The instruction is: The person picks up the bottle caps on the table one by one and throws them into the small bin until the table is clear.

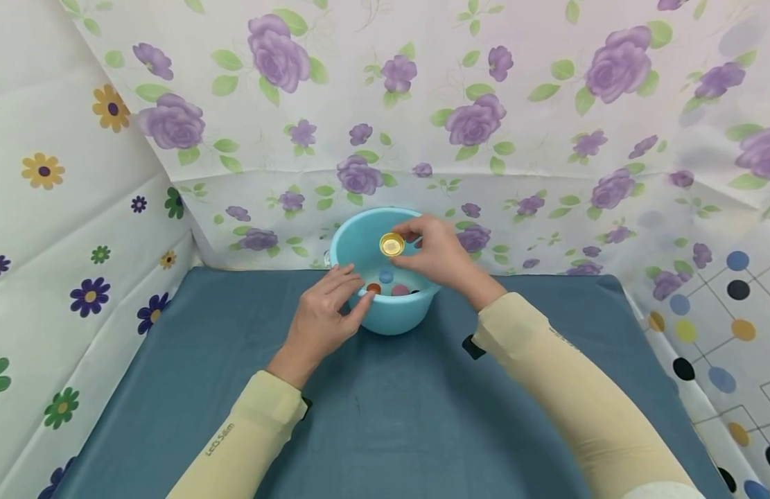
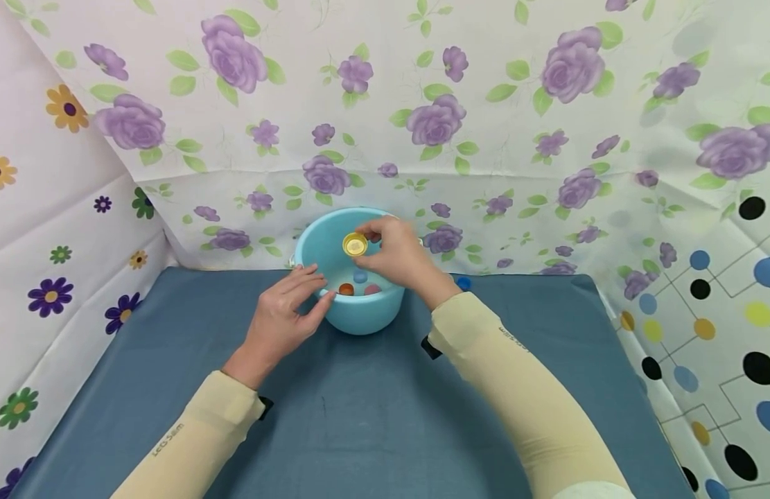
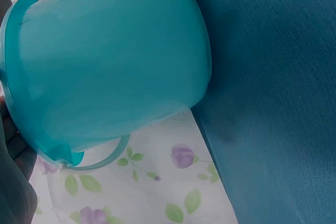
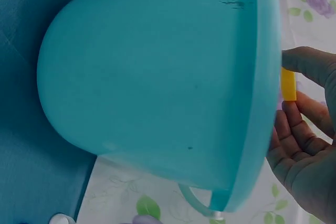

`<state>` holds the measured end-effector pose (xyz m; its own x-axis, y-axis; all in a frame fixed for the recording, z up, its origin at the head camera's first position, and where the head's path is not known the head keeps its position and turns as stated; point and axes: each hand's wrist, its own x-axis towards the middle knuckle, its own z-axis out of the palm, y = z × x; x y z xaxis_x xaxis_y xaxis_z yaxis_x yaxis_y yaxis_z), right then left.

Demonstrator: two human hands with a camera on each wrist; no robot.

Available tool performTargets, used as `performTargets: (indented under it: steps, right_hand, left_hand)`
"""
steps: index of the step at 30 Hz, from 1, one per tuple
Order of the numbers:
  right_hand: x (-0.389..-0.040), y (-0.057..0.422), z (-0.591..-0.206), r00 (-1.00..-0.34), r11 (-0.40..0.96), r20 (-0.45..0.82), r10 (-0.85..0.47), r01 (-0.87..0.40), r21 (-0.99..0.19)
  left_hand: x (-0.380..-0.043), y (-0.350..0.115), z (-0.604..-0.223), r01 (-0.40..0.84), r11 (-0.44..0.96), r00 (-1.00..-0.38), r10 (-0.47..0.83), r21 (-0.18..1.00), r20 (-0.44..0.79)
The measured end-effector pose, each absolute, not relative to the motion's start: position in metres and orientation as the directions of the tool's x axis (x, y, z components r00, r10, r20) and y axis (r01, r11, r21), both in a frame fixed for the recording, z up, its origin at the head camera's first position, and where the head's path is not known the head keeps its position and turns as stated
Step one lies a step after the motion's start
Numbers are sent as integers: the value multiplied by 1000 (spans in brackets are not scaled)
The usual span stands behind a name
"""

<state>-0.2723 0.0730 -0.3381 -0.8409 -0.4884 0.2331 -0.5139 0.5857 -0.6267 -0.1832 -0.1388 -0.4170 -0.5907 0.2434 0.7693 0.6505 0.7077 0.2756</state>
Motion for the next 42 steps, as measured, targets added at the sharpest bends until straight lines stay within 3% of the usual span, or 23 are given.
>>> performTargets:
  steps: [13, 26, 42]
  right_hand:
    - [-283, 62, -354, -877, 590, 118, -466, -407, -697]
    - [-287, 59, -360, -880, 677, 31, -474, -386, -626]
    - [-286, 59, -359, -872, 693, -9, -489, -382, -612]
  left_hand:
    - [-184, -139, -418, 654, 706, -584, 245, 270, 774]
    - [-184, -139, -419, 659, 700, -578, 240, 273, 780]
    - [-184, -139, -418, 662, 697, -579, 243, 275, 779]
